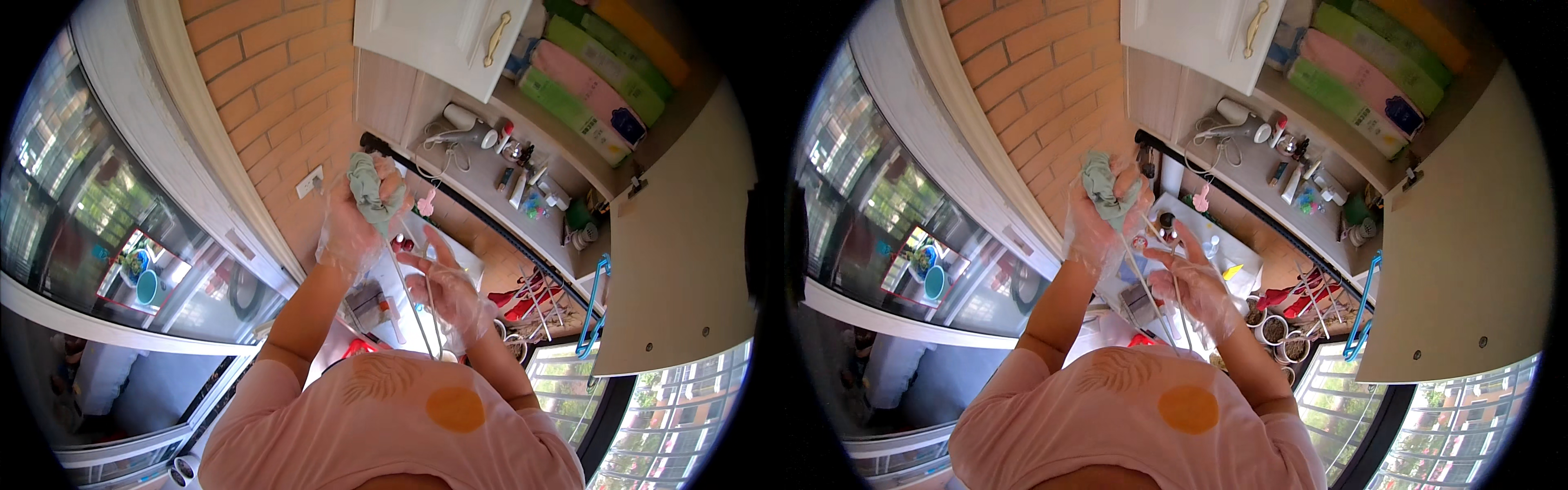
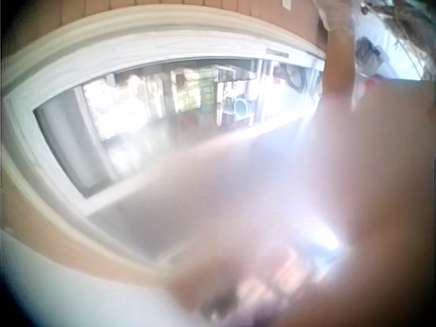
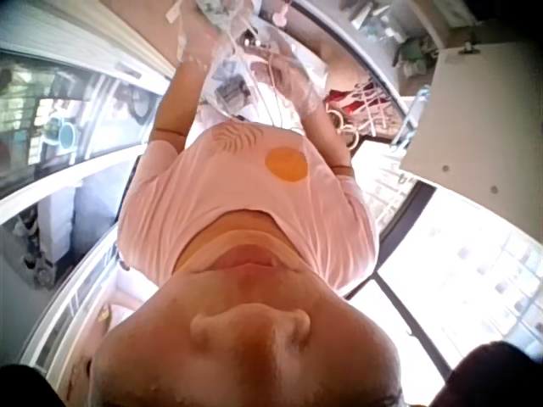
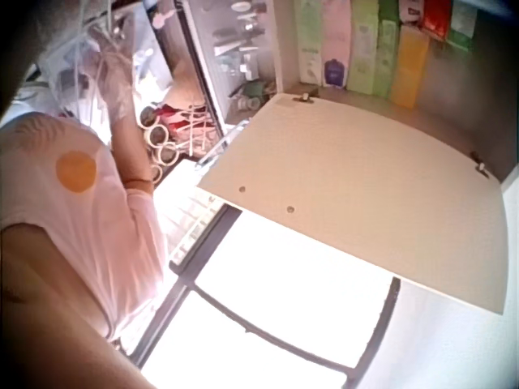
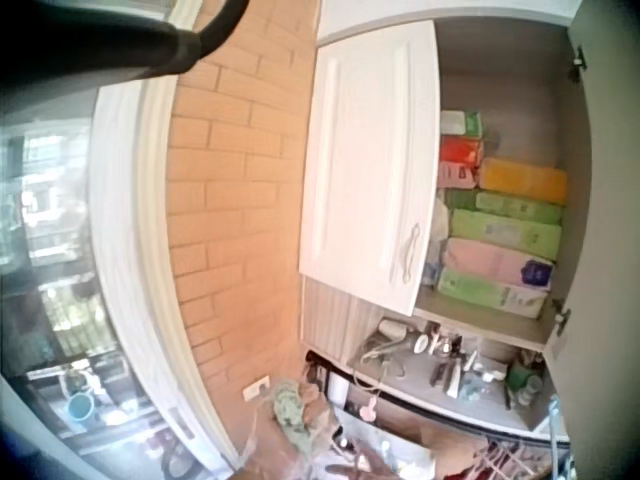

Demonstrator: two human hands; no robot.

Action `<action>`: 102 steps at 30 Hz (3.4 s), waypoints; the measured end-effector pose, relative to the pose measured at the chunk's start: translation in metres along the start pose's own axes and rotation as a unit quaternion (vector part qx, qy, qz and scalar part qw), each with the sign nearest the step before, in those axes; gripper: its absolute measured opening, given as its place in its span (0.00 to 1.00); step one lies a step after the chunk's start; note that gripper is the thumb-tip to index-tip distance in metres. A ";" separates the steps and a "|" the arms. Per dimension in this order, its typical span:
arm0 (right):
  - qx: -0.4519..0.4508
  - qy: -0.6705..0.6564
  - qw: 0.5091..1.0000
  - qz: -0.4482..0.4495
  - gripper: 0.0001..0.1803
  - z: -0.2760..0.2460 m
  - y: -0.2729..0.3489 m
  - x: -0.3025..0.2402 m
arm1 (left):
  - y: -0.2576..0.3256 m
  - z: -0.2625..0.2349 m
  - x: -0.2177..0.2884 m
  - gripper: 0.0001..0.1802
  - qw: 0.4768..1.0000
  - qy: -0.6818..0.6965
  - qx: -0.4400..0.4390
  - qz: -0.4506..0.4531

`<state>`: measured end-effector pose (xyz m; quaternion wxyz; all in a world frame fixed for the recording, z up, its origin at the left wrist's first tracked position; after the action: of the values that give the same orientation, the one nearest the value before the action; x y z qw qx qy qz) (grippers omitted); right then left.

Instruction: The person wipes the exterior surfaces of white wall-mounted cabinets using a cloth. They open and close the cabinet doors to clean the edges and handles, and at one point, they use a clothes hanger to assist in wiping the top of the cabinet. The person wears transparent gloves throughout the task.

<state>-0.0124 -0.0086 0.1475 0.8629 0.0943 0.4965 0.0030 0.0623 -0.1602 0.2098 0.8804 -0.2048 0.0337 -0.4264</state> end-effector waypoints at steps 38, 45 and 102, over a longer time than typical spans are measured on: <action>0.405 0.514 0.508 -0.559 0.31 0.058 -0.092 -0.351 | -0.132 0.064 0.173 0.20 0.270 -0.914 -0.032 0.300; 0.549 0.701 0.190 -0.413 0.34 0.144 -0.121 -0.455 | -0.097 0.109 0.256 0.15 0.087 -0.868 -0.147 0.466; 0.651 0.701 0.086 -0.279 0.40 0.118 -0.190 -0.558 | -0.101 0.097 0.300 0.13 0.209 -0.854 -0.208 0.429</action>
<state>-0.2112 -0.2697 0.6515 -0.3342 0.4293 0.6758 -0.4973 0.2008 -0.4133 0.3721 0.3533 -0.5752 -0.5683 0.4705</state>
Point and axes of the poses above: each hand's wrist, its own y-axis away from the middle knuckle, its own z-axis out of the palm, x = y × z, the point moved 3 cm from there along -y, towards the middle knuckle, and after that the axes turned 8 degrees about y, right-handed, at the moved point
